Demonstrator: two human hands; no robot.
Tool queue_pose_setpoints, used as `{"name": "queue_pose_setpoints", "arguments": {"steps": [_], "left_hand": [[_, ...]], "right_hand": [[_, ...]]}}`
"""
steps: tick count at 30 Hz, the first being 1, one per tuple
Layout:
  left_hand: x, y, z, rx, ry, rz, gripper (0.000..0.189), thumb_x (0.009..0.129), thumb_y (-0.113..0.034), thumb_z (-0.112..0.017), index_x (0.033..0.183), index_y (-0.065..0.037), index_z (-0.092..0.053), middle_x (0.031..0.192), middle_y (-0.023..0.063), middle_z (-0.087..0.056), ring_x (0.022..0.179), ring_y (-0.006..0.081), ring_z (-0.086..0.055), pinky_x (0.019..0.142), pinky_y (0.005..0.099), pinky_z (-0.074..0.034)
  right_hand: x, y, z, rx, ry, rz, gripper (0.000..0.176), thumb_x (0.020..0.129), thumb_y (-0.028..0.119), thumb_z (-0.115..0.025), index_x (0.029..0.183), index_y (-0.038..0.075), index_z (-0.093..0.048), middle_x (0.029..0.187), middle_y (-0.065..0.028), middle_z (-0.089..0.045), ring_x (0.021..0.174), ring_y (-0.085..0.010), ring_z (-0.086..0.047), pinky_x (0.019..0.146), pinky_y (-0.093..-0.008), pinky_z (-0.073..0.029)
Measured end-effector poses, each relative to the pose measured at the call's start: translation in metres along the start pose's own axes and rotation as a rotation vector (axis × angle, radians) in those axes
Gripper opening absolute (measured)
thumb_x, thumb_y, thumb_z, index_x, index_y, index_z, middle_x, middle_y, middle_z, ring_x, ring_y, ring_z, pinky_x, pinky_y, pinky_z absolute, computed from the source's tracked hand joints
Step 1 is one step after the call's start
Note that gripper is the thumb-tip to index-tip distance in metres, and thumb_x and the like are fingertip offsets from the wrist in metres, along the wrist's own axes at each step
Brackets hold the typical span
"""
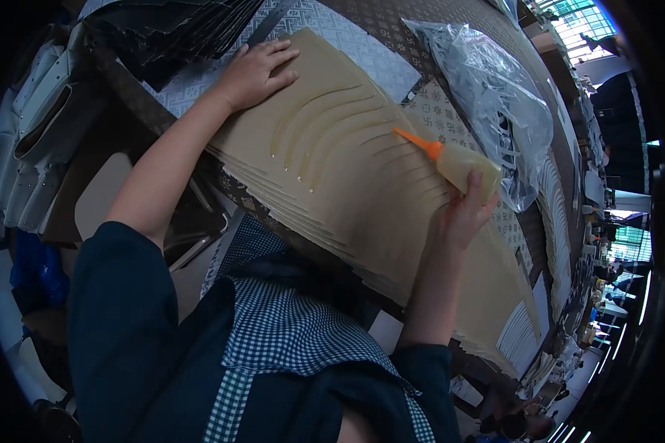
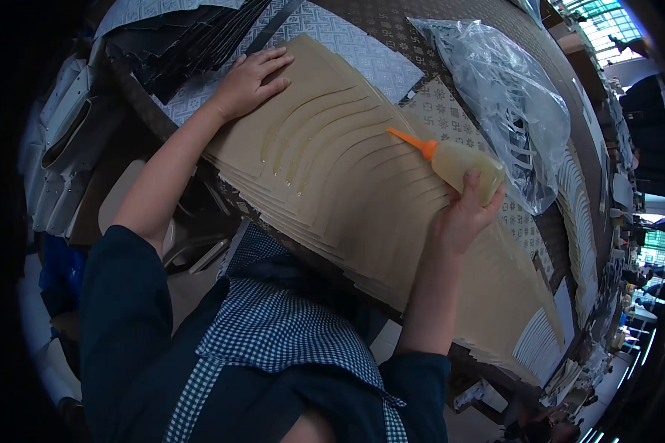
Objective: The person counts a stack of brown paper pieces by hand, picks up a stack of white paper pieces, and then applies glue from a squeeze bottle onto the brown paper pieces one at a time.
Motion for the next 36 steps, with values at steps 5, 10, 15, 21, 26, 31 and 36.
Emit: {"name": "queue_pose_setpoints", "arguments": {"steps": [5,10,15,21,26,31,36], "left_hand": [[0.000,0.001,-0.001,0.001,-0.001,-0.002,0.055,0.093,-0.051,-0.048,0.139,-0.021,-0.049,0.148,0.0056,-0.041,0.138,0.0251,-0.036,0.112,0.0545,-0.023],[0.001,0.003,-0.003,-0.001,-0.011,-0.015,0.056,0.093,-0.051,-0.048,0.139,-0.020,-0.049,0.148,0.0057,-0.041,0.138,0.0251,-0.035,0.112,0.0547,-0.022],[0.001,0.003,-0.003,-0.009,-0.002,-0.007,0.058,0.092,-0.053,-0.048,0.139,-0.019,-0.050,0.149,0.0056,-0.041,0.139,0.0244,-0.033,0.113,0.0533,-0.022],[0.000,0.002,-0.002,-0.021,-0.003,0.005,0.058,0.092,-0.053,-0.048,0.139,-0.019,-0.050,0.149,0.0057,-0.040,0.139,0.0246,-0.034,0.113,0.0537,-0.021],[0.001,0.002,-0.002,-0.030,0.005,0.005,0.059,0.092,-0.054,-0.048,0.139,-0.018,-0.050,0.149,0.0061,-0.039,0.140,0.0245,-0.033,0.113,0.0541,-0.021],[0.001,0.002,-0.002,-0.038,0.013,0.009,0.060,0.092,-0.055,-0.048,0.139,-0.018,-0.050,0.150,0.0061,-0.039,0.140,0.0246,-0.032,0.113,0.0552,-0.021],[0.001,0.003,-0.003,-0.029,0.014,0.008,0.060,0.092,-0.055,-0.047,0.139,-0.019,-0.049,0.150,0.0061,-0.038,0.140,0.0249,-0.032,0.113,0.0552,-0.021]], "right_hand": [[-0.002,-0.002,-0.005,0.009,0.007,-0.043,0.041,0.090,0.011,-0.066,0.124,0.002,-0.045,0.114,-0.0138,-0.057,0.103,-0.0249,-0.061,0.082,-0.0422,-0.059],[-0.004,-0.004,-0.008,-0.026,0.075,-0.065,0.041,0.091,0.018,-0.066,0.122,0.002,-0.046,0.114,-0.0140,-0.057,0.103,-0.0266,-0.062,0.082,-0.0437,-0.059],[-0.006,-0.007,-0.010,-0.014,0.104,-0.101,0.041,0.091,0.016,-0.066,0.123,0.003,-0.046,0.115,-0.0134,-0.057,0.103,-0.0260,-0.062,0.082,-0.0434,-0.059],[-0.011,-0.006,-0.016,0.026,0.122,-0.159,0.041,0.089,0.012,-0.067,0.123,0.004,-0.047,0.113,-0.0105,-0.058,0.102,-0.0231,-0.062,0.081,-0.0401,-0.059],[-0.015,-0.005,-0.020,0.039,0.160,-0.189,0.040,0.089,0.010,-0.067,0.124,0.004,-0.048,0.113,-0.0102,-0.059,0.101,-0.0225,-0.063,0.079,-0.0396,-0.060],[-0.017,-0.004,-0.022,0.036,0.204,-0.210,0.039,0.089,0.009,-0.067,0.123,0.006,-0.049,0.108,-0.0085,-0.061,0.097,-0.0204,-0.064,0.074,-0.0372,-0.060],[-0.018,-0.005,-0.022,0.048,0.246,-0.219,0.038,0.089,0.008,-0.066,0.122,0.006,-0.049,0.107,-0.0075,-0.061,0.094,-0.0190,-0.064,0.072,-0.0345,-0.060]]}}
Point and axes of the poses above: each hand's wrist, its own x-axis towards the middle knuckle, its own z-axis out of the back of the hand, y = z × x, the point moved 3 cm from there along x, towards the middle knuckle
